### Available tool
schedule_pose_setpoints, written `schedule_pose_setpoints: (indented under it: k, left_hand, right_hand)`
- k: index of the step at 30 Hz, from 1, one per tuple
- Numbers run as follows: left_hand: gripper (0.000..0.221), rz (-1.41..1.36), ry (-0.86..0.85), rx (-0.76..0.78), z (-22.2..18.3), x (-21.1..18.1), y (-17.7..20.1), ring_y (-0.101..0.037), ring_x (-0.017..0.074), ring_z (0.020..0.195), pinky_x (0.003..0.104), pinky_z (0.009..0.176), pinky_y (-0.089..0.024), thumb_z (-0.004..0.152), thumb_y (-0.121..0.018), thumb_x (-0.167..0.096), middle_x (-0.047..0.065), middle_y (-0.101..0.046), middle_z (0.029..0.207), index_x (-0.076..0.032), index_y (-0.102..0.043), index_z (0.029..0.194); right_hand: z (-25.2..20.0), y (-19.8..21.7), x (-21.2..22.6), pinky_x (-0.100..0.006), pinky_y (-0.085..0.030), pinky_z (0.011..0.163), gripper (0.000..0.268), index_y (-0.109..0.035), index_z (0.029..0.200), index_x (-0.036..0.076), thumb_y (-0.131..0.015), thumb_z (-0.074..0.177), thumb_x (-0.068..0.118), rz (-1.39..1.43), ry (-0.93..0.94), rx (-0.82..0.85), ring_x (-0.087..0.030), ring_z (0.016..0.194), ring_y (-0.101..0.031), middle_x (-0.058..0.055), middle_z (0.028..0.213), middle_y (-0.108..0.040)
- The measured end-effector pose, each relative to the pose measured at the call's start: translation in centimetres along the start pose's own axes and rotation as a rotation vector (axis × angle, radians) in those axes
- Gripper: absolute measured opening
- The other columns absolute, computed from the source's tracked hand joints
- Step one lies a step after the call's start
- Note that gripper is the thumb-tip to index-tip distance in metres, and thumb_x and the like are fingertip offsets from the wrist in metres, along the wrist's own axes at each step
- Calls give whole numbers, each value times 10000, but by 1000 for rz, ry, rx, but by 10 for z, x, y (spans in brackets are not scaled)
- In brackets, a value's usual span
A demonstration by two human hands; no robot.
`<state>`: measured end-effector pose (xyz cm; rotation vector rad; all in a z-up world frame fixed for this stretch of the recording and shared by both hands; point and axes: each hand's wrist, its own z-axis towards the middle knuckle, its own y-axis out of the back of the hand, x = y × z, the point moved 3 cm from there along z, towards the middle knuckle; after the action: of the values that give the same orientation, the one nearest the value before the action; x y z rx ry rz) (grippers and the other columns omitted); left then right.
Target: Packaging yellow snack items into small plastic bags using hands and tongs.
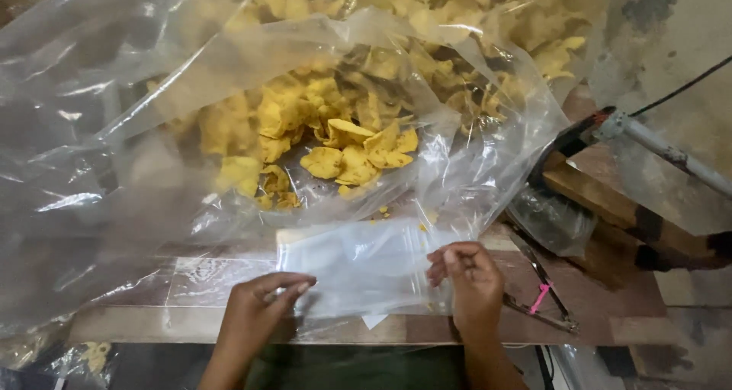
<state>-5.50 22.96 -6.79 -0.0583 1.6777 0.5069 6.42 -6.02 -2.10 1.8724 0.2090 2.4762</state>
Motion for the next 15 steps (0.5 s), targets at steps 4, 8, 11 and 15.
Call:
schedule_pose_setpoints:
  k: [4, 8, 11, 15]
  left_hand:
    - [216, -105, 91, -41, 17, -26, 5, -846, 127, 860, 252, 796, -622, 835, -772, -263, 40, -902, 855, -130, -887, 959]
    - [205, -306, 160, -91, 28, -26, 0, -824, 195, 788, 298, 834, -612, 844, -773, -213, 132, -856, 771, -56, -856, 946]
    - [241, -388, 223, -36, 26, -35, 2, -831, 232, 828, 304, 869, -599, 850, -758, -183, 165, -855, 827, -49, -859, 1023]
    - [272, -372, 256, 4, 22, -38, 8, -844, 256, 866, 301, 838, -603, 851, -752, -198, 169, -862, 881, -32, -859, 1039]
  right_hand:
    - [19, -5, 4, -310, -519, 445, 122, -615, 999, -4, -604, 991, 118, 182, -88, -11, -206, 511, -618, -196, 804, -729]
    - [25, -6, -12, -311, -572, 449, 217, -645, 1083, -13, -721, 887, 41, 148, -155, 39, -209, 595, -653, -118, 802, -635]
    - [25, -3, -15, -321, -526, 441, 54, -634, 944, 1, -678, 937, 33, 170, -141, -11, -198, 554, -613, -152, 738, -670]
    - [29, -2, -26, -318, -517, 410, 58, -612, 949, 4, -656, 960, 41, 223, -114, -9, -184, 483, -580, -152, 733, -665]
